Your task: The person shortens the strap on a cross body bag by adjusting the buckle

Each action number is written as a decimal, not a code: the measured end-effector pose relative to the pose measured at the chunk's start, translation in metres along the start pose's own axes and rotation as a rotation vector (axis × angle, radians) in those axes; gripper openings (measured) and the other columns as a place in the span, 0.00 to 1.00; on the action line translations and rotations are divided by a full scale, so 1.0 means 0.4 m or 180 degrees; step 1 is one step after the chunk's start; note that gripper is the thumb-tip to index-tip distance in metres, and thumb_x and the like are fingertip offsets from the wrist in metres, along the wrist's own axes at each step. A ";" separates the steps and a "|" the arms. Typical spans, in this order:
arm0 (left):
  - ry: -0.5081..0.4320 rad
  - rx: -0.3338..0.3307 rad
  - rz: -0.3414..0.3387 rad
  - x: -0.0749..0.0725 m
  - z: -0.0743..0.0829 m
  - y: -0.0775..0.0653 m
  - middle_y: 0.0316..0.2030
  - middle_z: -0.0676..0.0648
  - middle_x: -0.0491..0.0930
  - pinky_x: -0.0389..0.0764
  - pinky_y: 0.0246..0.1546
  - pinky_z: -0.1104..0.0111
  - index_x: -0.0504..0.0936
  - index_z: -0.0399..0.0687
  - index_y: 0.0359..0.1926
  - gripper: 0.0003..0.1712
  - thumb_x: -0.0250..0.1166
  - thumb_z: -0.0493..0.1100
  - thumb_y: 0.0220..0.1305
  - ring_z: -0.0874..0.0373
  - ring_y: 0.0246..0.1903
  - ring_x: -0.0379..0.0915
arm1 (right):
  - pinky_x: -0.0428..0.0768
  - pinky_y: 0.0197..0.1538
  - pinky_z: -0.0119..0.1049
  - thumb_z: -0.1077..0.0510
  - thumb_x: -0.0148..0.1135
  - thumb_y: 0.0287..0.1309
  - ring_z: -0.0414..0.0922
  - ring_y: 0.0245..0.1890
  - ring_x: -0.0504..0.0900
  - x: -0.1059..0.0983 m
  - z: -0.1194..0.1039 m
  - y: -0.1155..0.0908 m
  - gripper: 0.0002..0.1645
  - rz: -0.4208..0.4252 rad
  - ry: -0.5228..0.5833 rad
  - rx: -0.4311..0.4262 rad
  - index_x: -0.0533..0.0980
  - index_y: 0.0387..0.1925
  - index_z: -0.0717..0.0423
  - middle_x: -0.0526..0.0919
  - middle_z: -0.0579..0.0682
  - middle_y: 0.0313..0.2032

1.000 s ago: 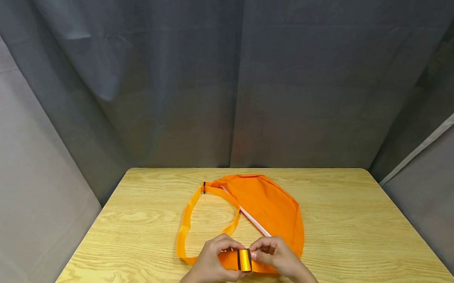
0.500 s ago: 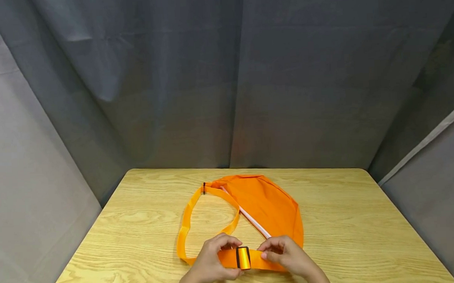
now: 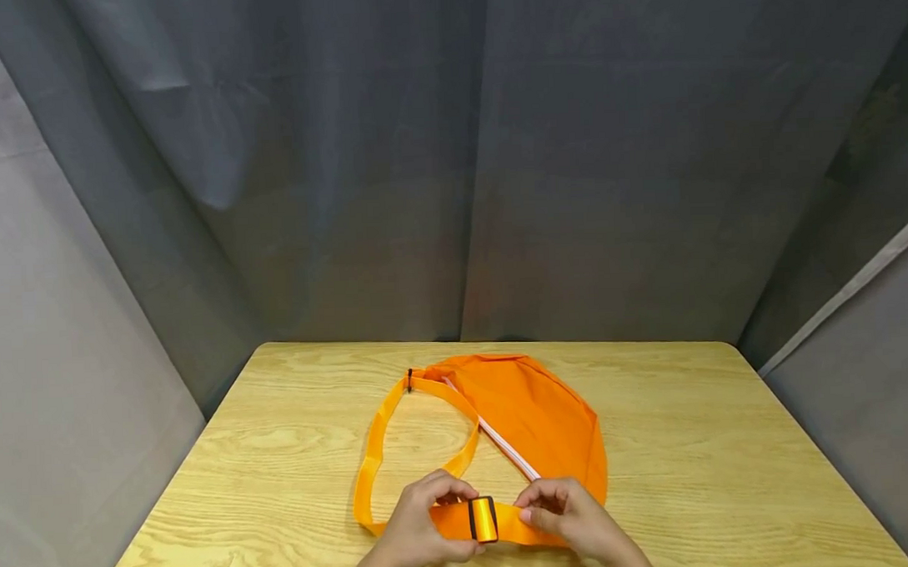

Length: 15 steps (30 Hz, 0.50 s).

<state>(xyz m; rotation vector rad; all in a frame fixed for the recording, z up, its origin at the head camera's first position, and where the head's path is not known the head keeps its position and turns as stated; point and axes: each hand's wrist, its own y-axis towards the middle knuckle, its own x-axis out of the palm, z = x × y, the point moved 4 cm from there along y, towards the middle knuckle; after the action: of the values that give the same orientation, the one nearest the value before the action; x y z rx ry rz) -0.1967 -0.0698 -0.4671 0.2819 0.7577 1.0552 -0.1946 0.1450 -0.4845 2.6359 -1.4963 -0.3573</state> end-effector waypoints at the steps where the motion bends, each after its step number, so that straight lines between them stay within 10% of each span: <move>1: -0.0013 -0.0006 0.0005 0.000 0.004 0.001 0.37 0.56 0.78 0.76 0.34 0.69 0.78 0.53 0.42 0.30 0.79 0.37 0.33 0.62 0.32 0.73 | 0.73 0.28 0.26 0.66 0.58 0.60 0.34 0.26 0.72 0.002 0.001 0.001 0.07 0.0000 0.0026 0.0000 0.77 0.37 0.68 0.78 0.51 0.29; 9: -0.0160 -0.0050 -0.0018 -0.003 0.059 0.019 0.35 0.53 0.78 0.76 0.31 0.66 0.80 0.45 0.39 0.28 0.76 0.28 0.30 0.58 0.31 0.73 | 0.73 0.29 0.26 0.66 0.58 0.59 0.34 0.28 0.72 0.029 -0.010 0.018 0.08 0.0031 0.0073 -0.0075 0.77 0.38 0.69 0.79 0.54 0.31; 15: -0.0067 -0.0107 -0.0091 0.011 0.013 0.005 0.35 0.57 0.77 0.76 0.32 0.68 0.80 0.52 0.41 0.30 0.76 0.32 0.30 0.65 0.32 0.71 | 0.74 0.31 0.26 0.64 0.58 0.60 0.36 0.29 0.74 0.046 -0.017 0.031 0.09 0.0007 0.0147 0.0045 0.77 0.39 0.69 0.80 0.53 0.34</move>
<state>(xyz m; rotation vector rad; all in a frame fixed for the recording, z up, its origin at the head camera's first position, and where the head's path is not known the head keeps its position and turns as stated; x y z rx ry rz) -0.1934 -0.0642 -0.4641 0.2523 0.7226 1.0354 -0.1941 0.1225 -0.4785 2.6342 -1.4932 -0.2846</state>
